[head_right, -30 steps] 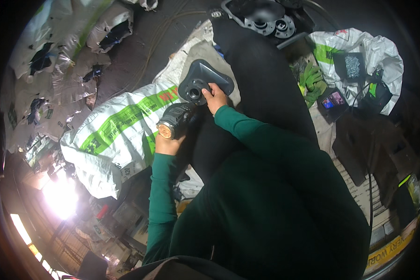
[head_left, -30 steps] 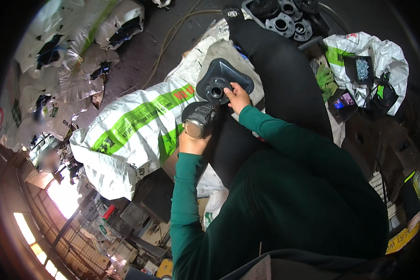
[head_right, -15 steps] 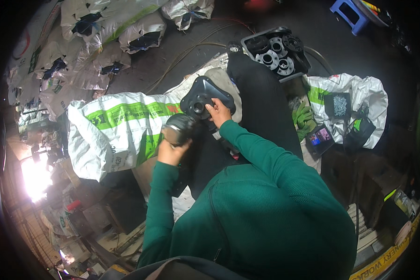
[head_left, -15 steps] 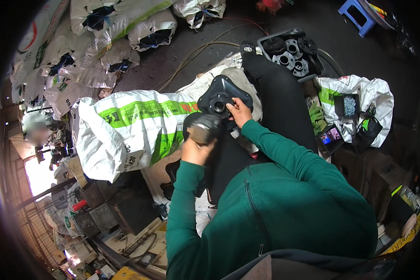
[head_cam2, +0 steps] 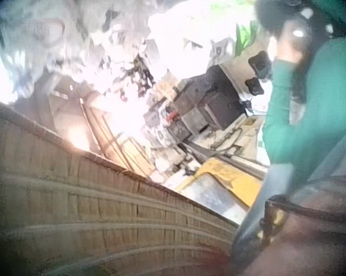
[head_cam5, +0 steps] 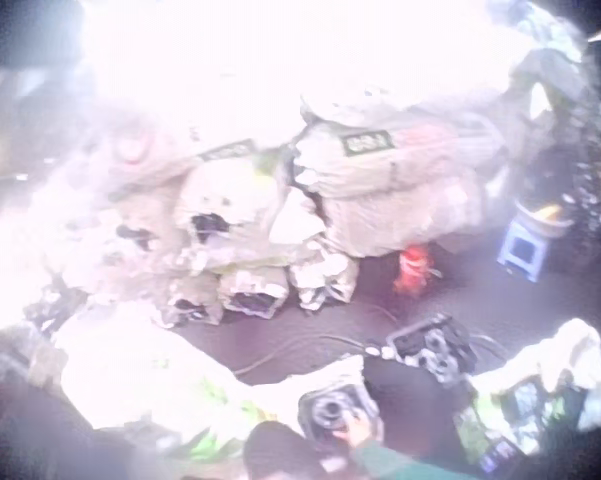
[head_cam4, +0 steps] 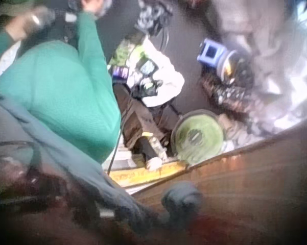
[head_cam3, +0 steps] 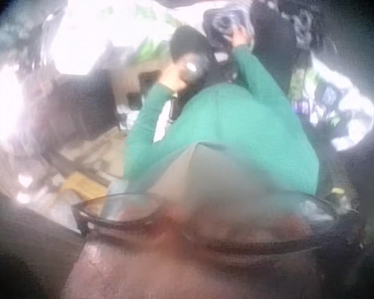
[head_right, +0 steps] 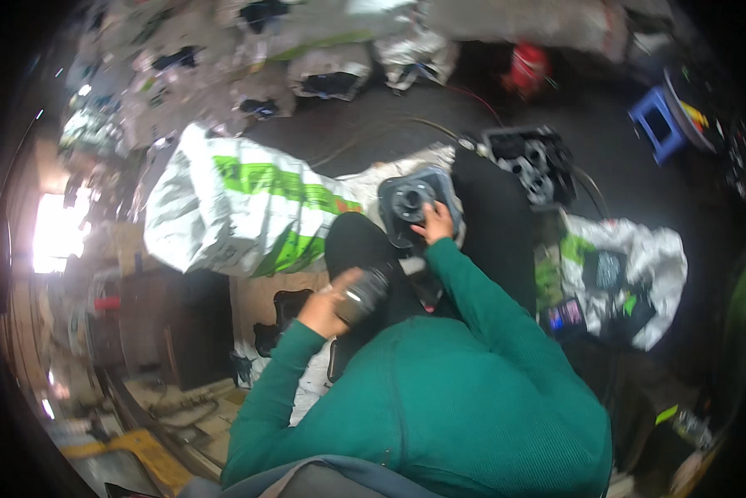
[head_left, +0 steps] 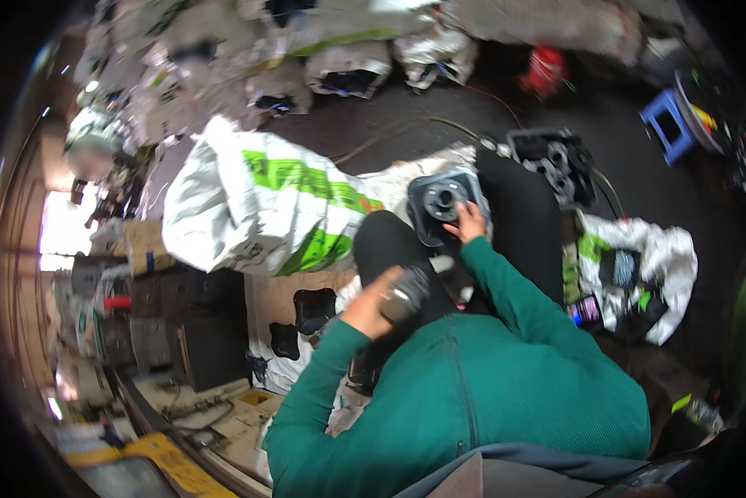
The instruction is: The person sits on the floor and uses a cordless drill to make holes in a black plastic part. They repeatedly position the part, insert the drill bit, and drill into the same area, occasionally adjusting the part's orientation.
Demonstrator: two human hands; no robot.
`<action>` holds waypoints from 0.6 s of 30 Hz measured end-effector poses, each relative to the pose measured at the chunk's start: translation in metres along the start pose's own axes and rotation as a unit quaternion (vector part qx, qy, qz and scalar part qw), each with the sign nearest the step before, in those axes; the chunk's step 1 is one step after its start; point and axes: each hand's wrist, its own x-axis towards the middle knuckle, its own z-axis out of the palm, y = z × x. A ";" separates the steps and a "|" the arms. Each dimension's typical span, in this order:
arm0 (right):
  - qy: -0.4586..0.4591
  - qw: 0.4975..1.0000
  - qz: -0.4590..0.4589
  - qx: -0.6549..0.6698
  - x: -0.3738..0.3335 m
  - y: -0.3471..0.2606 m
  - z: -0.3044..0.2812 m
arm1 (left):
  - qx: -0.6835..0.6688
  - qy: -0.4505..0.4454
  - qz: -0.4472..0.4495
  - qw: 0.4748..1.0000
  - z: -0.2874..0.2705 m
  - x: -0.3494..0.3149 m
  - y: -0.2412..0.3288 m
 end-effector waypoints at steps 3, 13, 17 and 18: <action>-0.057 0.997 -0.051 0.012 -0.032 -0.042 0.009 | 0.066 -0.126 -0.111 0.984 0.035 -0.024 -0.005; -0.522 0.838 0.118 -0.104 -0.136 -0.060 0.117 | -0.434 0.375 -0.094 0.814 -0.011 -0.035 -0.043; -0.600 0.740 0.095 -0.288 -0.147 -0.041 0.136 | -0.095 0.507 -0.202 0.833 -0.049 -0.094 -0.079; -0.648 0.678 0.090 -0.336 -0.150 -0.039 0.131 | 0.061 0.492 -0.229 0.837 -0.051 -0.118 -0.098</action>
